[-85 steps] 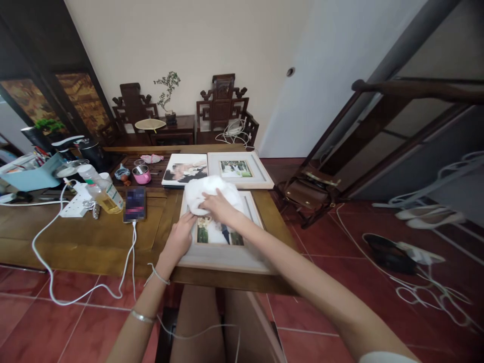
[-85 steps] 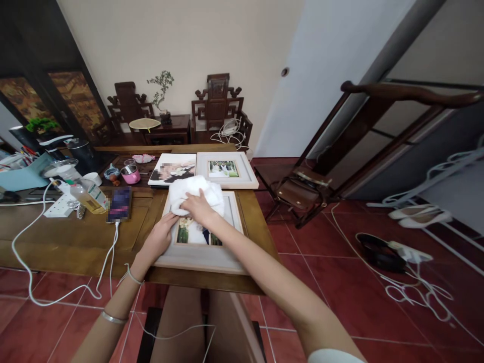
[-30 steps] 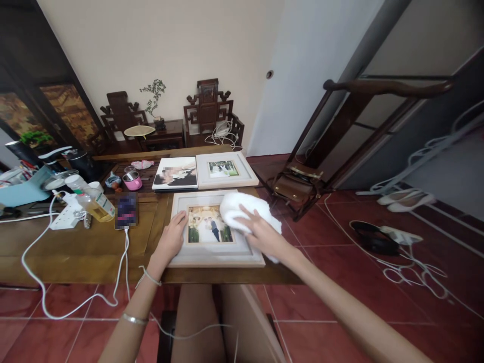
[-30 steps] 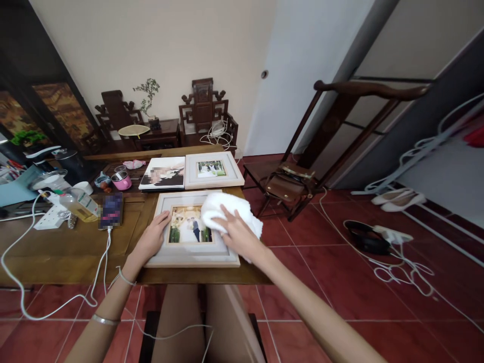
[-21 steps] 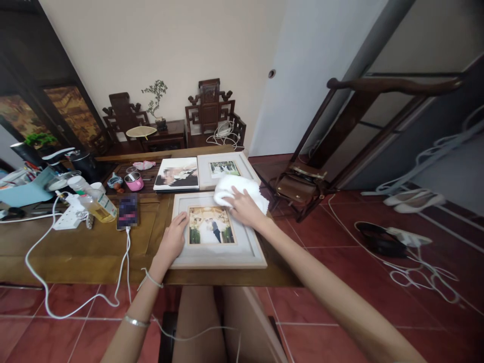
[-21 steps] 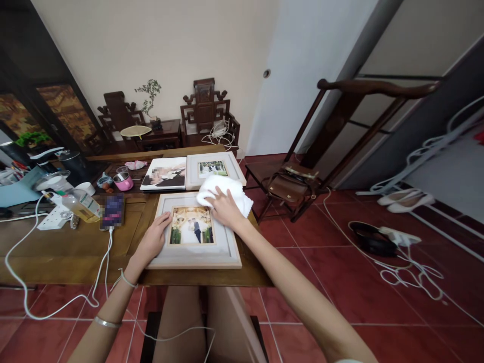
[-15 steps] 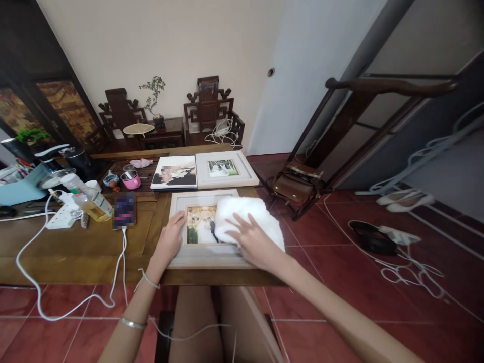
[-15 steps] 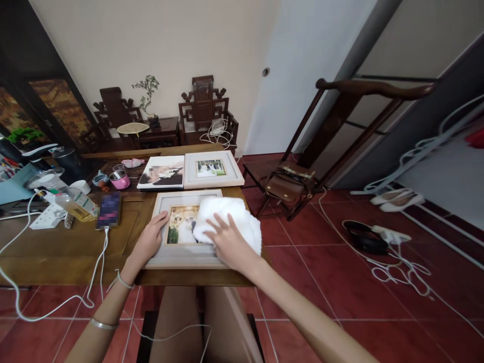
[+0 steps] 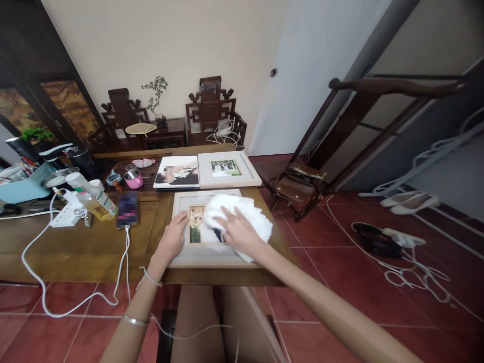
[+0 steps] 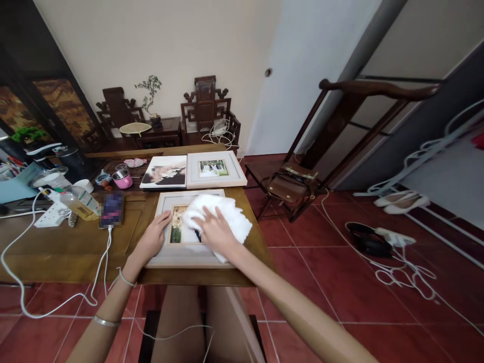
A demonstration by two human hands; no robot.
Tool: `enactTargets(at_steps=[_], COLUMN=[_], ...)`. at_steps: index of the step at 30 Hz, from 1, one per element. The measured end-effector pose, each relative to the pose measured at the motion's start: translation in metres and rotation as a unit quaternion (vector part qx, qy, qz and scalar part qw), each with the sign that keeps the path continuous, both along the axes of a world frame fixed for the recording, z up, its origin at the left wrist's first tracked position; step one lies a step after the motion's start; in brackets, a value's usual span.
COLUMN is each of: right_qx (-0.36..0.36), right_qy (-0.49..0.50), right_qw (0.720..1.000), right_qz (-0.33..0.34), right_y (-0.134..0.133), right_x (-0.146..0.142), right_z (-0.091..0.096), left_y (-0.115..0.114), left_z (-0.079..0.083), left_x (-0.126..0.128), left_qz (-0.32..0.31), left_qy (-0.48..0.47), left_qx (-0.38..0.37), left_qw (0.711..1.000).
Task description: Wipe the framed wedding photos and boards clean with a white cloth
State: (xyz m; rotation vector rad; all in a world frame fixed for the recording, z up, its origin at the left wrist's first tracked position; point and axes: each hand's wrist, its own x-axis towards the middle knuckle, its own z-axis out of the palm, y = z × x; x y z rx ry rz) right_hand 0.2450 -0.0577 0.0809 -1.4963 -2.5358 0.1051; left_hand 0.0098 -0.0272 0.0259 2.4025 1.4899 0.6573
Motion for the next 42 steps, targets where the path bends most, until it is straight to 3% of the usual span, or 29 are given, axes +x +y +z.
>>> enactTargets(at_steps=[4,7,12,18,22,25,28,32,35,38,42], right_qx=[0.047,0.044,0.016,-0.122,-0.131,-0.079,-0.03,0.007,0.02,-0.001,-0.029], right_qy=[-0.013,-0.012,-0.007,0.022,0.039,0.025,-0.03,-0.089,-0.089,-0.079,-0.075], right_qw=[0.997,0.999,0.997,0.977,0.97,0.981,0.993,0.995,0.996,0.996,0.994], right_qz=[-0.06,-0.02,0.08,0.176,0.2,0.175,0.111,0.032,0.01,0.034,0.07], right_y=[0.061,0.069,0.017,-0.066,-0.09,-0.075,-0.032,0.036,0.063,0.057,0.009], right_x=[0.001,-0.002,-0.002,0.013,0.005,-0.001,0.005,0.019,0.019,0.007,-0.005], right_z=[-0.001,0.0,0.001,0.022,0.024,0.012,0.003,0.006,0.012,0.012,0.014], left_y=[0.0,0.0,-0.001,0.0,0.0,0.001,0.002,0.002,0.002,0.001,0.0], left_z=[0.001,-0.001,-0.003,-0.004,-0.007,-0.007,-0.006,-0.006,-0.007,-0.006,-0.004], left_x=[0.0,0.0,0.002,0.003,0.0,-0.001,-0.002,-0.003,-0.002,-0.001,0.0], left_qz=[-0.003,-0.001,0.007,0.008,0.005,0.002,0.0,-0.001,0.0,0.003,0.006], left_qy=[-0.002,-0.01,-0.033,-0.036,-0.036,-0.03,-0.02,-0.031,-0.046,-0.052,-0.049], left_qx=[-0.01,-0.002,0.017,0.019,0.02,0.012,-0.004,-0.004,0.001,0.005,0.01], left_qw=[1.0,1.0,0.999,0.999,0.999,0.999,1.0,1.0,0.999,0.999,0.999])
